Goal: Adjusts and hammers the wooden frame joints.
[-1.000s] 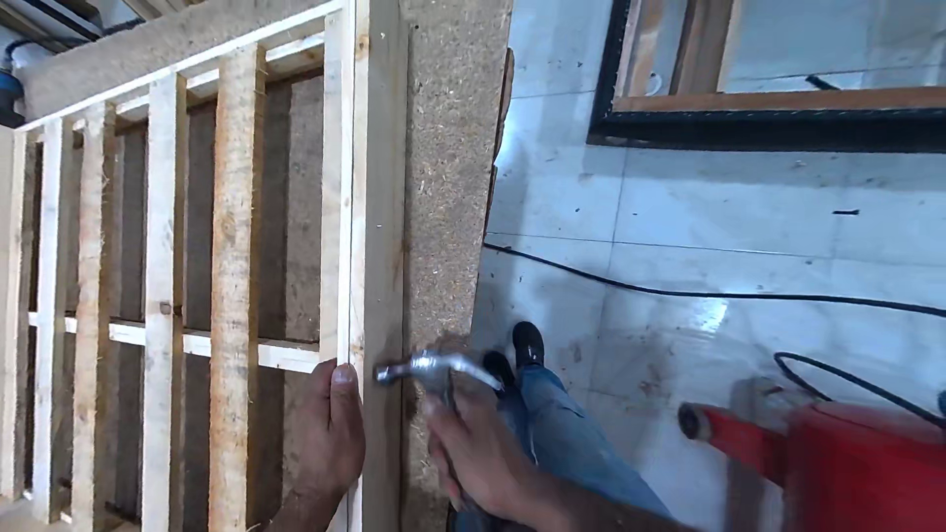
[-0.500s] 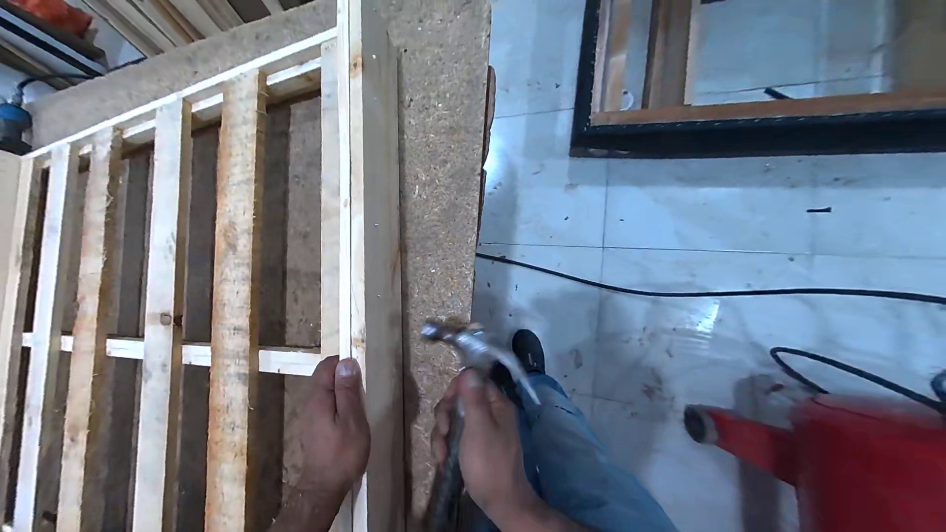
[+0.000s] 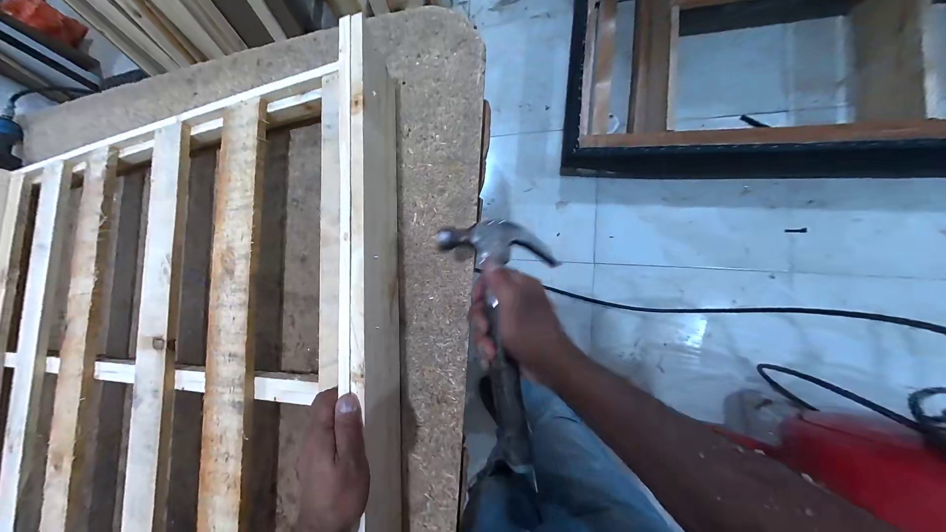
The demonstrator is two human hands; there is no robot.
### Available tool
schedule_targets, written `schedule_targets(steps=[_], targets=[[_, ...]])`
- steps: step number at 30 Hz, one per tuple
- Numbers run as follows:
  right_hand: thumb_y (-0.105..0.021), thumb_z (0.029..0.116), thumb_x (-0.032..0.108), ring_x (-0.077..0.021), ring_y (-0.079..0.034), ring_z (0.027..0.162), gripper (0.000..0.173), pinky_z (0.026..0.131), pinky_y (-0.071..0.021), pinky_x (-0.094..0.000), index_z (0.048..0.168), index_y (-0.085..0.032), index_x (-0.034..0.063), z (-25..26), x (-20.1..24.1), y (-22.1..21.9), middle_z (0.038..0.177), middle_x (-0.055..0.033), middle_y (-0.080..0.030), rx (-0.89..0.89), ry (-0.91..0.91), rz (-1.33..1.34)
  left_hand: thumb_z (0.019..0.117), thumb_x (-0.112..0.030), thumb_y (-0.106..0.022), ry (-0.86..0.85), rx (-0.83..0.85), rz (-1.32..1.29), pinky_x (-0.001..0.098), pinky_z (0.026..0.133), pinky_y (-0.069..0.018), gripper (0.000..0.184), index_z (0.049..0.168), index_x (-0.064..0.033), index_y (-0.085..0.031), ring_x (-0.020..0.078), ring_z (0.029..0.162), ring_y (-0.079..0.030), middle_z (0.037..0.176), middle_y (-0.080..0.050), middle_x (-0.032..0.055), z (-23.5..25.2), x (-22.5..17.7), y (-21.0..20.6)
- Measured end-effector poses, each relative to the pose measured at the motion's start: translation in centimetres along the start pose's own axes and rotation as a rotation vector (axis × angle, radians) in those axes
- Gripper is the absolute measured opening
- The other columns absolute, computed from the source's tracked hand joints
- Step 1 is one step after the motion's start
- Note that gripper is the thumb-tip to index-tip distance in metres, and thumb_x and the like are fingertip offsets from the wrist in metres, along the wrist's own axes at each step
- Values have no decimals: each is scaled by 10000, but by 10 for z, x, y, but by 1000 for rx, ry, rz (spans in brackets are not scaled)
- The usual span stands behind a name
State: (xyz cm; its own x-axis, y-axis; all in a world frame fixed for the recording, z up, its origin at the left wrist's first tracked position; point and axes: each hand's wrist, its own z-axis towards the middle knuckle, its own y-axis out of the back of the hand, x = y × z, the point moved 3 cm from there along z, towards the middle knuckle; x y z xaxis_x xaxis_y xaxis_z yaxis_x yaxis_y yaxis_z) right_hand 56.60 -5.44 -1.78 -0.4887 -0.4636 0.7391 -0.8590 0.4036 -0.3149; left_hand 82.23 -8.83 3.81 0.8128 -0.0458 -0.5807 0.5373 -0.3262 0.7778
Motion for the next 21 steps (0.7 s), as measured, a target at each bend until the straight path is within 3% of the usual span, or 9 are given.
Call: schedule_targets(steps=[2, 4, 9, 10, 12, 14, 17, 19, 21], targets=[[-323, 1118, 465, -153, -547, 466, 477, 460, -532, -318, 1098, -555, 49, -3, -5, -14, 685, -59, -558, 313, -144, -265, 1083, -515, -287, -16, -12, -7, 284, 750, -563, 609, 1115, -28, -651, 69, 824, -637, 935, -640, 38, 1, 0, -1], [-365, 1105, 488, -135, -520, 463, 472, 452, -501, -298, 1105, -574, 64, 2, -1, -5, 679, -43, -539, 421, -226, -370, 1080, -534, -298, -20, -18, -12, 258, 723, -542, 604, 1067, -42, -647, 52, 789, -606, 896, -610, 14, 2, 0, -1], [-316, 1106, 513, -162, -532, 409, 507, 396, -536, -354, 1017, -546, 70, 25, 31, 24, 602, -38, -536, 24, -52, -3, 1077, -554, -301, -4, -12, 14, 228, 716, -546, 628, 1099, -21, -633, 24, 797, -605, 899, -609, 3, 1, 1, -1], [-318, 1108, 503, -178, -556, 440, 508, 427, -547, -362, 1052, -551, 55, 17, 21, 15, 630, -59, -554, 100, -70, -73, 1078, -549, -300, -1, -11, 16, 216, 689, -534, 619, 1081, -22, -624, 13, 766, -589, 876, -595, -4, 1, 0, -2], [-365, 1099, 487, -200, -588, 521, 497, 508, -548, -386, 1123, -570, 35, -3, -1, -6, 712, -84, -581, 438, -222, -341, 1081, -533, -302, -1, -15, 14, 213, 664, -526, 619, 1076, -2, -621, 7, 730, -573, 855, -586, -3, 1, -2, -2], [-400, 1077, 525, -186, -568, 522, 494, 504, -524, -384, 1084, -590, 69, -7, -10, -3, 708, -62, -565, 537, -276, -425, 1086, -512, -307, 1, -3, 7, 203, 713, -542, 620, 1127, 23, -618, -6, 780, -594, 896, -608, 5, 3, -2, -1], [-402, 1089, 480, -147, -549, 454, 481, 458, -520, -322, 996, -613, 57, 6, -1, 25, 614, -40, -573, 104, -130, -137, 1089, -511, -307, 20, 8, 21, 202, 779, -557, 629, 1188, 29, -614, -19, 859, -624, 959, -648, 18, 1, -2, -1], [-333, 1096, 508, -159, -551, 420, 510, 419, -550, -347, 993, -576, 73, 6, 2, 14, 597, -34, -565, -186, 38, 158, 1089, -508, -296, 23, 10, 43, 207, 775, -561, 632, 1195, 29, -612, -21, 862, -627, 967, -655, 20, 1, -3, -1], [-346, 1092, 489, -167, -593, 452, 496, 429, -563, -361, 1012, -571, 54, -11, -21, -22, 627, -26, -605, -189, 75, 202, 1089, -518, -294, 18, 5, 42, 216, 787, -562, 643, 1192, 31, -612, -9, 874, -629, 979, -655, 31, 2, -3, -1]])
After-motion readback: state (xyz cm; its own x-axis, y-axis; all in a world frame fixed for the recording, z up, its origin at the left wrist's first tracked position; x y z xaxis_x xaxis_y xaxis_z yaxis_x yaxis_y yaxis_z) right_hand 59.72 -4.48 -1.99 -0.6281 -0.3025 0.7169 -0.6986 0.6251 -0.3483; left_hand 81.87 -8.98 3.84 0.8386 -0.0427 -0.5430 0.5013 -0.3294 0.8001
